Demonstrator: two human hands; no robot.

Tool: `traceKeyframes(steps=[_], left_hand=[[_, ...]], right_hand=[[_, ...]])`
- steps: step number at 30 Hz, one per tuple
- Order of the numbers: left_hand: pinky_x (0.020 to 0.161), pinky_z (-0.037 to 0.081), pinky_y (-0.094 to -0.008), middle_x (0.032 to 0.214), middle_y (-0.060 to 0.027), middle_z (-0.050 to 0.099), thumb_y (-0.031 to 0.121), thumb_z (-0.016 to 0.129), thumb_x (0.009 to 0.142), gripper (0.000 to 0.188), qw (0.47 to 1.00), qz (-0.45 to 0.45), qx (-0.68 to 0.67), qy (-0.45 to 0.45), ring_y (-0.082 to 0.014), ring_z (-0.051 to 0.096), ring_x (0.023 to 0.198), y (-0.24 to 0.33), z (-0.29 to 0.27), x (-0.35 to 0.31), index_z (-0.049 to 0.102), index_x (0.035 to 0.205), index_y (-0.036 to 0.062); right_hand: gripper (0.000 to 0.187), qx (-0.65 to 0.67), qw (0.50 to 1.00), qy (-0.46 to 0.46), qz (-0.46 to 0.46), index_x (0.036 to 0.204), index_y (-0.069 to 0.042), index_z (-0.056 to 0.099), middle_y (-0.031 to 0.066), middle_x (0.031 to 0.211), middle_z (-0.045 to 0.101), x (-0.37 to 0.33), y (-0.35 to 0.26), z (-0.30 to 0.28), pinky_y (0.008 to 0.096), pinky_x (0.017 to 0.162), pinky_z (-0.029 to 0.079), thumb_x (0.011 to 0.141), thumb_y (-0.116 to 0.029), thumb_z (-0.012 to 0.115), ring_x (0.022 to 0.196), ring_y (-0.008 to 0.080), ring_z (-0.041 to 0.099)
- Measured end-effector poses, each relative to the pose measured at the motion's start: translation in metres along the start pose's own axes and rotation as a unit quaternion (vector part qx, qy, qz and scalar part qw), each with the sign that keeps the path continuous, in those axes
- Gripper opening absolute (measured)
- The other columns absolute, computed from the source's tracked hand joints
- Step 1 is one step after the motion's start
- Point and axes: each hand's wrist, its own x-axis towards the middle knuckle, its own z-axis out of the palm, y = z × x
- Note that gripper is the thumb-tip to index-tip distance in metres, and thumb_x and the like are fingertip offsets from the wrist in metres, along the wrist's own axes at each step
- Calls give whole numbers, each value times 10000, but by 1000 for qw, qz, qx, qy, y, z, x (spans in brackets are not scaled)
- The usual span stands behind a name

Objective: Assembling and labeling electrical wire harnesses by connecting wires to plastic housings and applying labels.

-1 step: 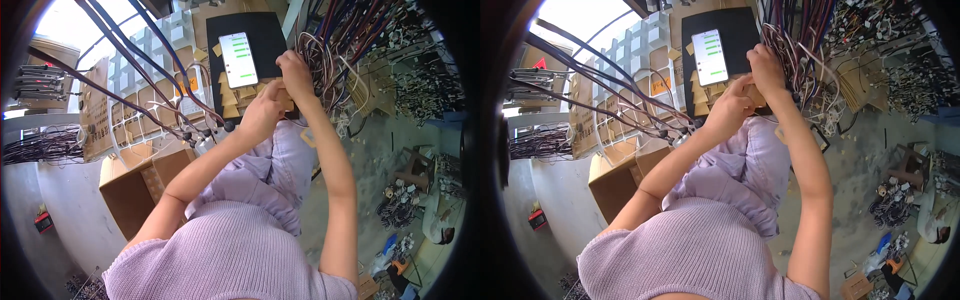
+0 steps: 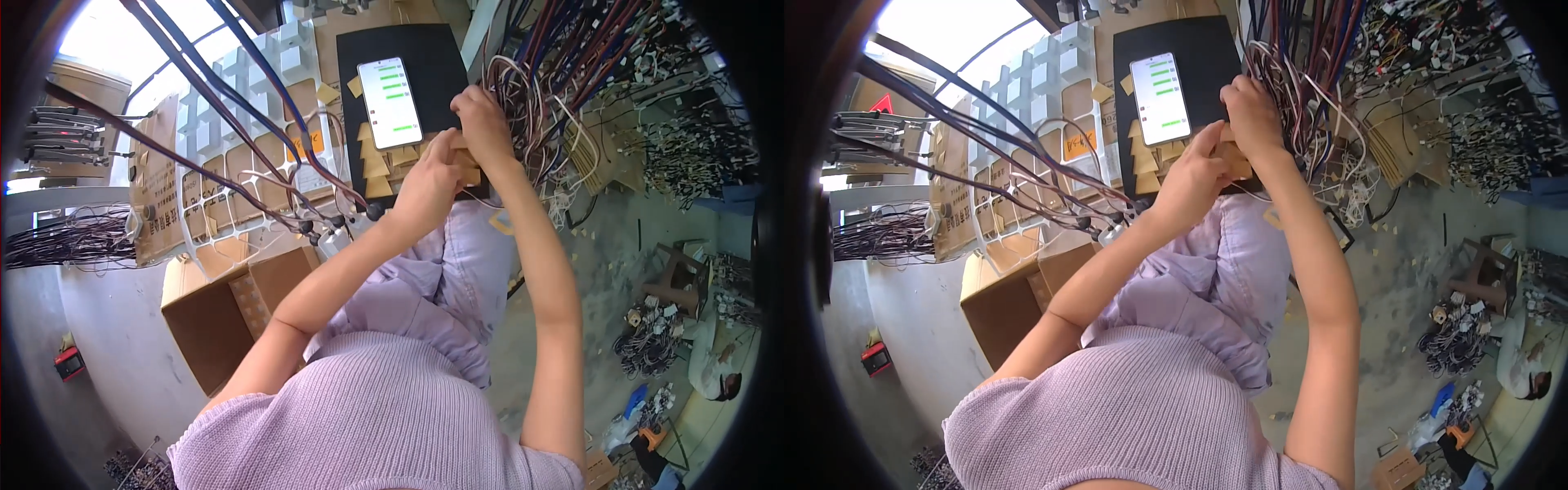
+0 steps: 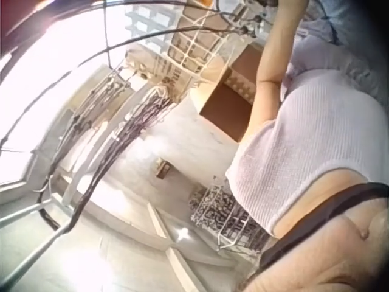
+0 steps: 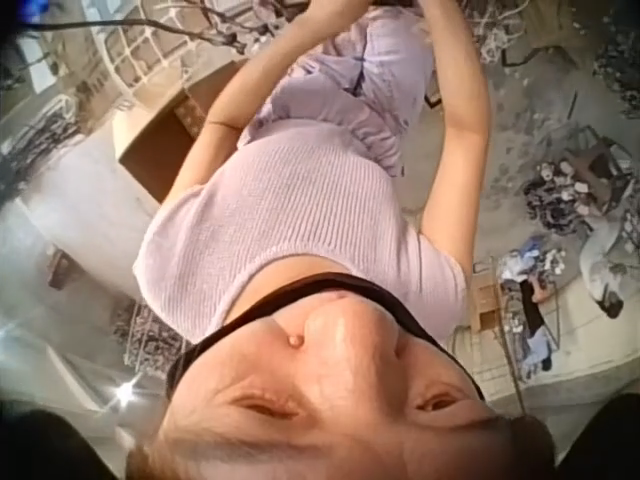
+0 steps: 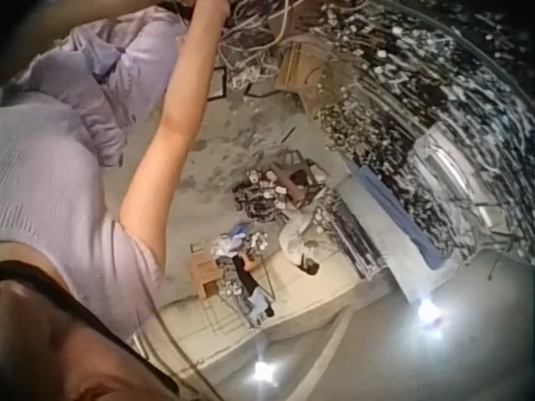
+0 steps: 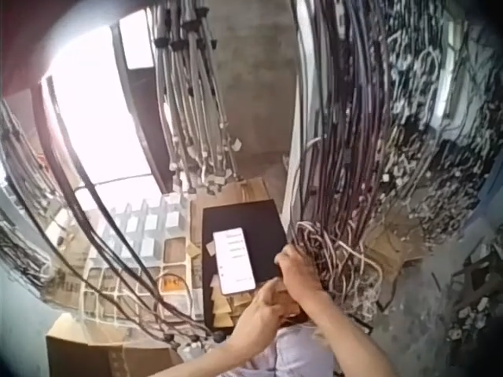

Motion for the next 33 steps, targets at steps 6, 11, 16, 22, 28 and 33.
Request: traceKeyframes(steps=[6, 11, 16, 22, 28, 33], left_hand=[[970, 445, -392, 1402, -274, 371, -4, 684, 703, 107, 996, -54, 65, 33, -410, 489, 1195, -7, 16, 2, 685, 810, -3], [945, 465, -374, 1403, -236, 382, -25, 699, 690, 115, 997, -74, -12, 16, -374, 530, 1159, -6, 9, 3, 685, 801, 4], [938, 468, -379, 1405, -229, 386, -17, 714, 689, 147, 995, -83, -48, 8, -369, 531, 1165, -15, 7, -1, 701, 831, 19], [919, 481, -375, 1404, -228, 382, -17, 708, 673, 139, 997, -71, -38, 8, -364, 540, 1150, -12, 6, -1, 701, 807, 18], [900, 490, -378, 1402, -209, 392, -23, 716, 672, 132, 996, -71, -48, 3, -353, 562, 1122, -14, 2, -1, 694, 799, 5], [879, 496, -358, 1375, -175, 442, -35, 684, 726, 106, 998, 10, -41, 43, -302, 576, 1100, 0, -1, -7, 663, 829, -24]], right_hand=[[96, -6, 994, -28, -101, 891, -52, 619, 81, 929, 565, 4, 9, -11, 373, 784, 477, 796, -49, 609, 934, 280, 564], [22, -115, 979, -25, -164, 789, -74, 561, 74, 873, 526, 9, 10, -8, 357, 681, 513, 767, -74, 561, 863, 246, 575], [35, -101, 976, -38, -187, 803, -47, 538, 100, 859, 509, 0, 11, 2, 346, 722, 504, 771, -59, 543, 854, 247, 561], [115, -45, 975, -12, -218, 857, -44, 544, 90, 1007, 589, -21, 12, -9, 372, 826, 479, 767, -96, 594, 965, 263, 579], [68, 177, 982, -11, -71, 836, -26, 562, 82, 1032, 580, -32, 5, -29, 378, 820, 478, 792, -64, 596, 936, 305, 580], [100, 265, 963, 36, 9, 881, -12, 577, 78, 997, 564, -50, -7, -37, 335, 733, 496, 794, -12, 627, 835, 251, 600]])
